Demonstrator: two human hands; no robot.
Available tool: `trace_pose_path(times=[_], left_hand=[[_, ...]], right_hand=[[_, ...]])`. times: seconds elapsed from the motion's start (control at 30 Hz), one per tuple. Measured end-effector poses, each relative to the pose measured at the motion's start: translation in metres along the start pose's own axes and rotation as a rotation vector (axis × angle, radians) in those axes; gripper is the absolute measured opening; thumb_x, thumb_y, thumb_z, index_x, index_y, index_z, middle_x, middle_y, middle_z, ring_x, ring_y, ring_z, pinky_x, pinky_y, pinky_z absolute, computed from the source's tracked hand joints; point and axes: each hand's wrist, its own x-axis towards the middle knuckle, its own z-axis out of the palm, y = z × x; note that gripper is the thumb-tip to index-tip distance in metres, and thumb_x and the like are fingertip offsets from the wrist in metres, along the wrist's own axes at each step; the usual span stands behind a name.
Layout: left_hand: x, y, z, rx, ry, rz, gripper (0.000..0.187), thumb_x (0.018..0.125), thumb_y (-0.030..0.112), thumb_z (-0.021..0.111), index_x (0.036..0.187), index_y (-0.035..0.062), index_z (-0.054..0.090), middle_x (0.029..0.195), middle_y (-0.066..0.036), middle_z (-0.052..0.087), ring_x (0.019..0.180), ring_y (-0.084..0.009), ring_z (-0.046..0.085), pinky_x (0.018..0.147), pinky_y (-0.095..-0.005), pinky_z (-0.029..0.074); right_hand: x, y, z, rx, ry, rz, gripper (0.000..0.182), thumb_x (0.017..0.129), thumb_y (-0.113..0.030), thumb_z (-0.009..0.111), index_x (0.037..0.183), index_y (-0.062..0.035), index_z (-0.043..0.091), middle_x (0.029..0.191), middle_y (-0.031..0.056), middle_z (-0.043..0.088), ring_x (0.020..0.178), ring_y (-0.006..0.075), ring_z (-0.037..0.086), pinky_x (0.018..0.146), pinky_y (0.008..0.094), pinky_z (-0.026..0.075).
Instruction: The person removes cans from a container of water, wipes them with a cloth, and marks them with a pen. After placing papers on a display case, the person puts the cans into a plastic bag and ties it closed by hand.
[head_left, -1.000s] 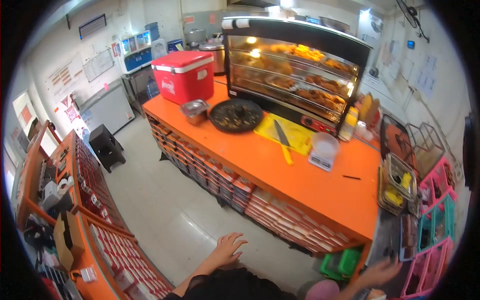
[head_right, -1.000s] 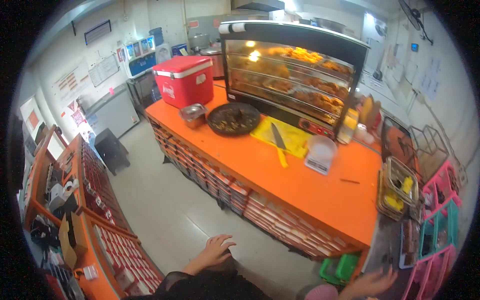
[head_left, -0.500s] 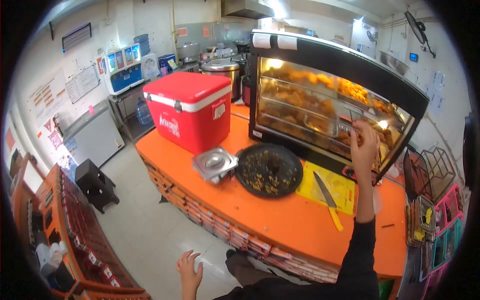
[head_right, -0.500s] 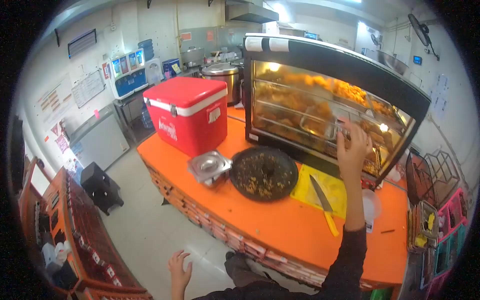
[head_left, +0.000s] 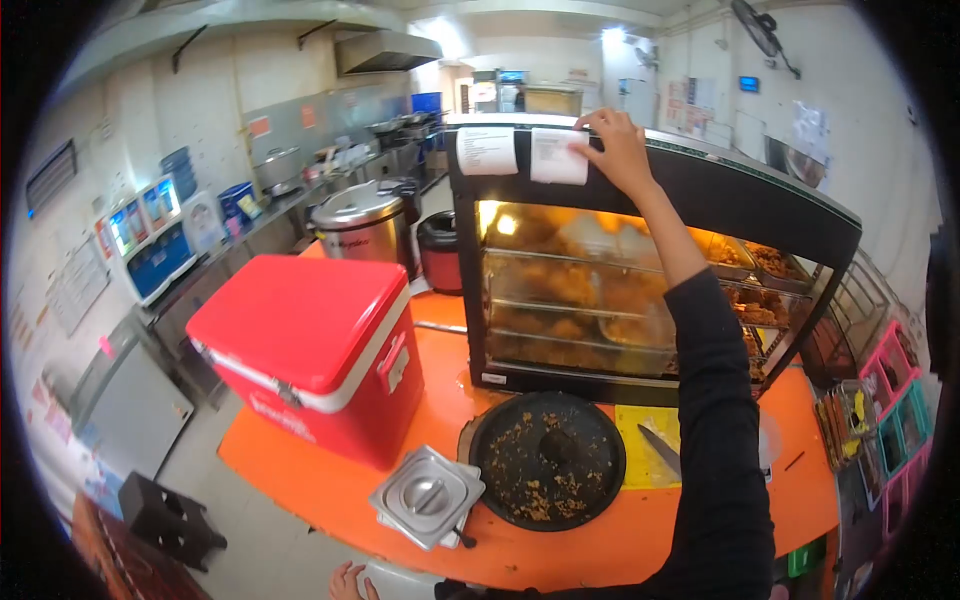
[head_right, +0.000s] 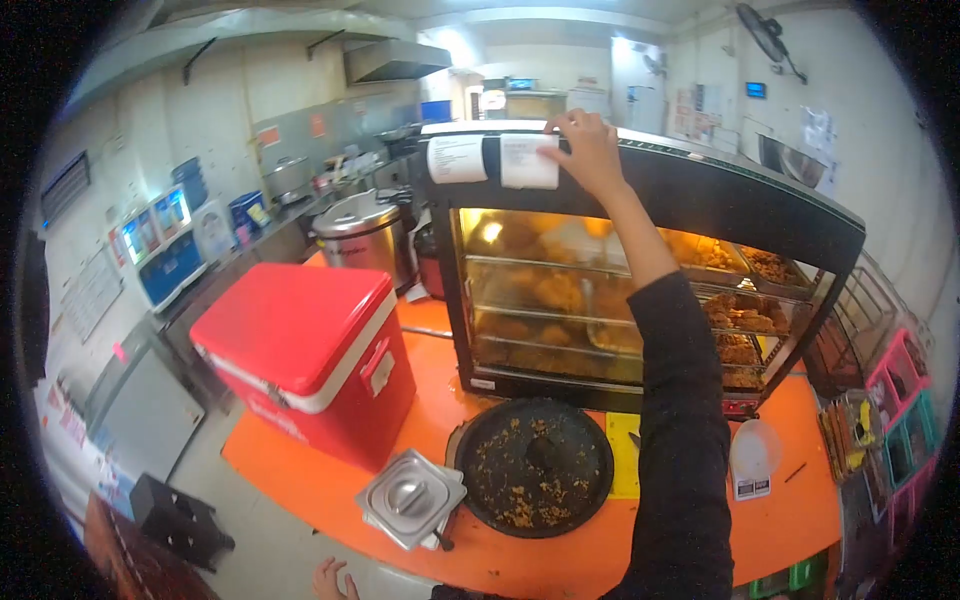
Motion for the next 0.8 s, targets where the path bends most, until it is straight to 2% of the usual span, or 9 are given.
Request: trace_pose_path(times=[0.07,0.13,0.27,0.33,0.47,0.57,0.63,0.73,0.8], left_hand=[[0.037,-0.003,0.008,-0.083,-0.032,0.06,0.025,0.087,0.011,0.056,0.111,0.0067,0.058,0.118,-0.016,0.054,0.114,-0.0343,0.048,0.096,-0.0453,0.037],[0.074,0.001,0.014,-0.095,-0.056,0.168,0.023,0.087,0.007,0.054,0.109,0.0062,0.058,0.117,-0.015,0.055,0.113,-0.0346,0.049,0.096,-0.0458,0.036],[0.139,0.019,0.008,-0.193,-0.179,0.216,0.022,0.085,0.002,0.054,0.106,0.0061,0.059,0.114,-0.015,0.056,0.112,-0.034,0.05,0.095,-0.0445,0.036],[0.163,0.017,0.012,-0.134,-0.107,0.357,0.023,0.083,-0.001,0.055,0.104,0.0063,0.06,0.111,-0.014,0.057,0.11,-0.0331,0.051,0.094,-0.0431,0.037],[0.19,0.015,0.018,-0.141,-0.113,0.421,0.023,0.082,-0.002,0.056,0.103,0.0073,0.06,0.11,-0.014,0.058,0.11,-0.0316,0.051,0.093,-0.0419,0.038],[0.205,0.003,0.046,-0.171,-0.152,0.475,0.025,0.081,0.001,0.058,0.104,0.0083,0.06,0.113,-0.014,0.057,0.111,-0.0315,0.051,0.094,-0.0431,0.037],[0.228,0.017,0.065,-0.206,0.072,0.548,0.031,0.07,0.004,0.065,0.1,0.0121,0.061,0.105,-0.006,0.06,0.105,-0.0266,0.052,0.092,-0.0427,0.033],[0.306,0.126,0.031,-0.442,0.473,0.813,0.025,0.068,0.0,0.066,0.09,0.011,0.061,0.095,-0.005,0.063,0.092,-0.0257,0.055,0.084,-0.0414,0.038],[0.367,0.199,0.003,-0.499,0.702,0.834,0.02,0.072,0.002,0.068,0.089,0.0089,0.061,0.089,-0.006,0.062,0.086,-0.027,0.056,0.081,-0.041,0.039]], right_hand=[[-0.003,0.005,-0.003,0.002,-0.019,-0.119,0.035,0.073,-0.036,0.069,0.099,-0.0161,0.056,0.105,0.0034,0.053,0.105,0.0239,0.048,0.086,0.0404,0.037],[-0.004,0.006,-0.005,0.014,-0.003,-0.184,0.038,0.073,-0.033,0.07,0.1,-0.0134,0.053,0.104,0.0039,0.054,0.103,0.0241,0.049,0.085,0.0392,0.037],[-0.005,0.003,-0.006,-0.035,-0.066,-0.193,0.039,0.072,-0.031,0.07,0.1,-0.0115,0.052,0.103,0.0041,0.054,0.101,0.0239,0.049,0.084,0.0382,0.037],[-0.005,0.002,-0.005,-0.028,-0.067,-0.167,0.039,0.072,-0.031,0.071,0.1,-0.0115,0.052,0.103,0.0038,0.056,0.1,0.0233,0.05,0.084,0.0375,0.037],[-0.006,0.003,-0.004,-0.039,-0.064,-0.158,0.04,0.071,-0.031,0.071,0.1,-0.0117,0.052,0.104,0.0037,0.056,0.1,0.0231,0.051,0.083,0.0372,0.038],[-0.005,0.002,-0.004,-0.056,-0.06,-0.167,0.042,0.07,-0.032,0.071,0.102,-0.0118,0.052,0.104,0.0044,0.056,0.099,0.0236,0.051,0.082,0.0372,0.038],[-0.005,0.001,-0.002,-0.079,-0.035,-0.188,0.043,0.07,-0.033,0.07,0.104,-0.0119,0.053,0.103,0.0048,0.056,0.098,0.0239,0.051,0.081,0.0371,0.038],[-0.006,0.0,-0.003,-0.054,-0.041,-0.156,0.045,0.07,-0.033,0.07,0.105,-0.0117,0.053,0.102,0.0048,0.055,0.096,0.0239,0.051,0.08,0.037,0.038],[-0.005,-0.003,-0.003,-0.048,-0.008,-0.179,0.045,0.069,-0.032,0.07,0.105,-0.0116,0.053,0.101,0.0049,0.055,0.095,0.0234,0.052,0.08,0.0366,0.038]])
